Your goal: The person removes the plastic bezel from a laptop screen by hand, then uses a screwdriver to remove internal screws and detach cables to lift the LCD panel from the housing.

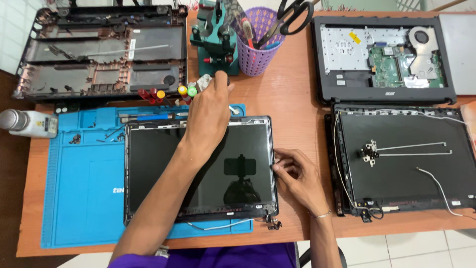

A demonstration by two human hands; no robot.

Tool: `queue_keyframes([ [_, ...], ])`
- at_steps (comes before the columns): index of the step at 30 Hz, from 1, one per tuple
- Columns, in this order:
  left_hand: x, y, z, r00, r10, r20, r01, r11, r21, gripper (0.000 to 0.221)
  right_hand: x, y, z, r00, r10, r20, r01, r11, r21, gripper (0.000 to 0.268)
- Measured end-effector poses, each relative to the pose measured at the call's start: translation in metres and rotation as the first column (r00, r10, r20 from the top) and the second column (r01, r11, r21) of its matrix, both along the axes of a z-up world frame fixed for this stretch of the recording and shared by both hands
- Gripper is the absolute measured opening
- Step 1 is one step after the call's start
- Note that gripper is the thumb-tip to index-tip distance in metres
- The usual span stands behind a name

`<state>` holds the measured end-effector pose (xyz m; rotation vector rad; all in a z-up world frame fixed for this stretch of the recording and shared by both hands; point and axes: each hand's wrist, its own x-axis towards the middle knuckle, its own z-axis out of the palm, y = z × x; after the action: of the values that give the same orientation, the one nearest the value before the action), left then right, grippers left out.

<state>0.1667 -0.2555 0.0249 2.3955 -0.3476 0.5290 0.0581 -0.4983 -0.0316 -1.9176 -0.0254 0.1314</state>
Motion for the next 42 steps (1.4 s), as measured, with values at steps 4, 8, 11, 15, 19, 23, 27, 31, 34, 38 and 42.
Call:
queue_keyframes([
  [4,-0.003,-0.004,0.001,1.000,-0.002,0.013,0.002,1.000,0.010,0.017,-0.001,0.000,0.001,1.000,0.011,-0.010,-0.011,1.000,0.002,0.041],
  [8,-0.012,-0.002,0.011,1.000,0.015,0.016,-0.015,1.000,0.015,0.044,-0.003,-0.001,0.007,0.999,0.032,-0.021,-0.032,0.999,0.000,0.042],
  [11,-0.027,-0.004,0.020,0.997,0.051,0.062,-0.054,0.997,0.049,0.052,-0.007,-0.006,0.009,0.997,0.072,-0.036,-0.072,0.997,0.002,0.043],
  [15,-0.063,-0.010,0.022,0.996,-0.050,0.076,0.034,0.979,0.200,0.023,-0.016,-0.014,0.005,0.995,0.076,-0.059,-0.074,0.997,0.034,0.039],
  [19,-0.092,-0.014,0.009,0.899,-0.438,-0.029,0.431,0.868,0.248,0.023,-0.022,-0.020,-0.002,0.993,0.051,-0.103,-0.037,0.990,0.135,0.037],
  [23,-0.118,-0.027,-0.016,0.778,-0.624,-0.074,0.626,0.763,0.162,0.041,-0.023,-0.022,-0.005,0.992,0.050,-0.115,-0.032,0.987,0.155,0.037],
  [27,-0.142,-0.034,-0.029,0.701,-0.698,-0.148,0.713,0.686,0.144,0.052,-0.025,-0.022,-0.002,0.994,0.061,-0.087,-0.045,0.982,0.181,0.037],
  [31,-0.160,-0.036,-0.036,0.700,-0.704,-0.115,0.714,0.688,0.134,0.043,-0.028,-0.022,-0.001,0.996,0.051,-0.077,-0.039,0.988,0.152,0.037],
  [34,-0.168,-0.039,-0.044,0.716,-0.692,-0.093,0.698,0.704,0.129,0.028,-0.029,-0.021,-0.004,0.996,0.050,-0.074,-0.039,0.988,0.151,0.036],
  [38,-0.175,-0.039,-0.048,0.735,-0.674,-0.074,0.673,0.713,0.195,0.018,-0.030,-0.021,-0.005,0.996,0.055,-0.066,-0.044,0.987,0.157,0.036],
  [42,-0.181,-0.039,-0.048,0.743,-0.669,-0.020,0.661,0.729,0.177,0.013,-0.029,-0.020,-0.003,0.997,0.053,-0.060,-0.044,0.989,0.144,0.036],
])
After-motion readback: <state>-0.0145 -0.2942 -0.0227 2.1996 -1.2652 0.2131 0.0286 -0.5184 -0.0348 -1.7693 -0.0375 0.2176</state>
